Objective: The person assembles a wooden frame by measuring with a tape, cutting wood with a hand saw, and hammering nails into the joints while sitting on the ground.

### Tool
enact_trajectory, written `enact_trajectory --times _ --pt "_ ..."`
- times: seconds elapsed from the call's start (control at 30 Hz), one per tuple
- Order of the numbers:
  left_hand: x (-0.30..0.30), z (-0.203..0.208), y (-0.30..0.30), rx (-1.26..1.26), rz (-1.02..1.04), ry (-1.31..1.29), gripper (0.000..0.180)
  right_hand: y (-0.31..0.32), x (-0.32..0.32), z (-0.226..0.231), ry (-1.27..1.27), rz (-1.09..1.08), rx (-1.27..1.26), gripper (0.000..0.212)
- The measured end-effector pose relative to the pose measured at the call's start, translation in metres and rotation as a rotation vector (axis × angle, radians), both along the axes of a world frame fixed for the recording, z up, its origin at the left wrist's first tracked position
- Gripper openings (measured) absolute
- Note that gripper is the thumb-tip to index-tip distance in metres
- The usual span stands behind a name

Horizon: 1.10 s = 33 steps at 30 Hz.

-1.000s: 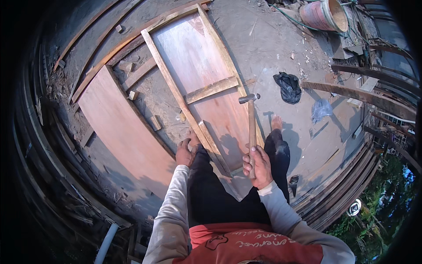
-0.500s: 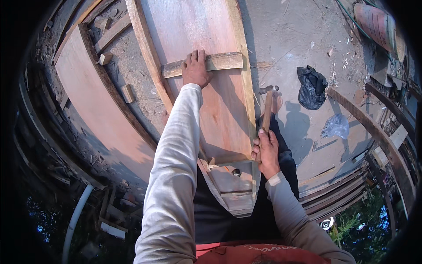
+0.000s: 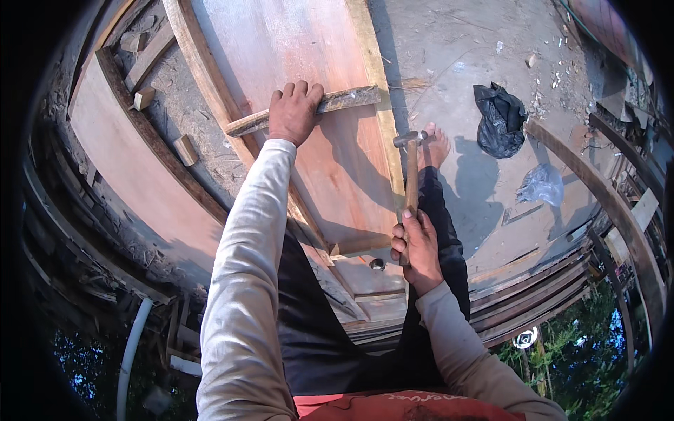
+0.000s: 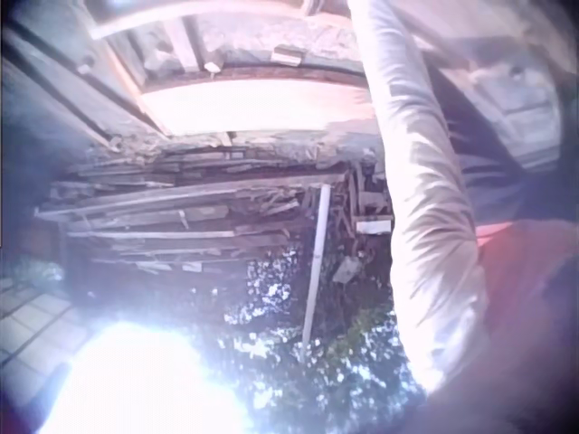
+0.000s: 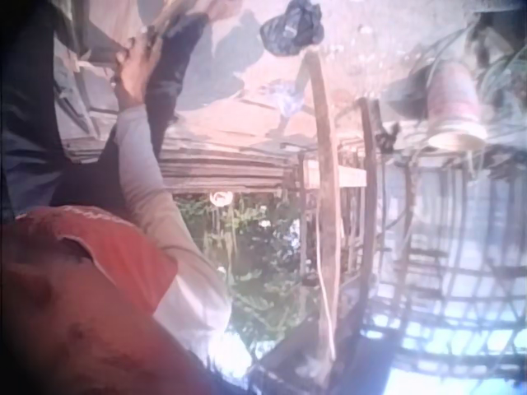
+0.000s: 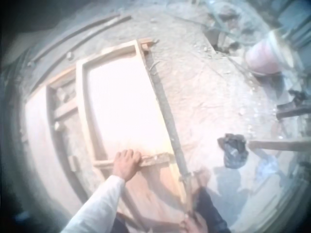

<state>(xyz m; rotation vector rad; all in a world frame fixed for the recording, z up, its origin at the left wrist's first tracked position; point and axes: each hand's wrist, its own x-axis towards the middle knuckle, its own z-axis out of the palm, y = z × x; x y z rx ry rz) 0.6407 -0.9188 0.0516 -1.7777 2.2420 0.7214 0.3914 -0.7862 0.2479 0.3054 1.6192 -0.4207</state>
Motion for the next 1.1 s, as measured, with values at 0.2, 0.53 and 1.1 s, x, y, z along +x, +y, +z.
enact_trajectory --times 0.2,0.53,1.1 --pt "-0.005 -0.005 0.025 -0.179 0.044 -0.045 0.02 0.0 -0.003 -0.001 -0.021 -0.003 -0.032 0.028" --pt "-0.007 -0.007 0.056 -0.194 0.144 -0.062 0.02 -0.001 -0.009 -0.001 -0.034 -0.004 -0.003 0.026" --pt "-0.014 -0.003 0.066 -0.229 0.157 0.038 0.021 -0.009 0.001 0.0 0.013 0.072 -0.021 0.022"
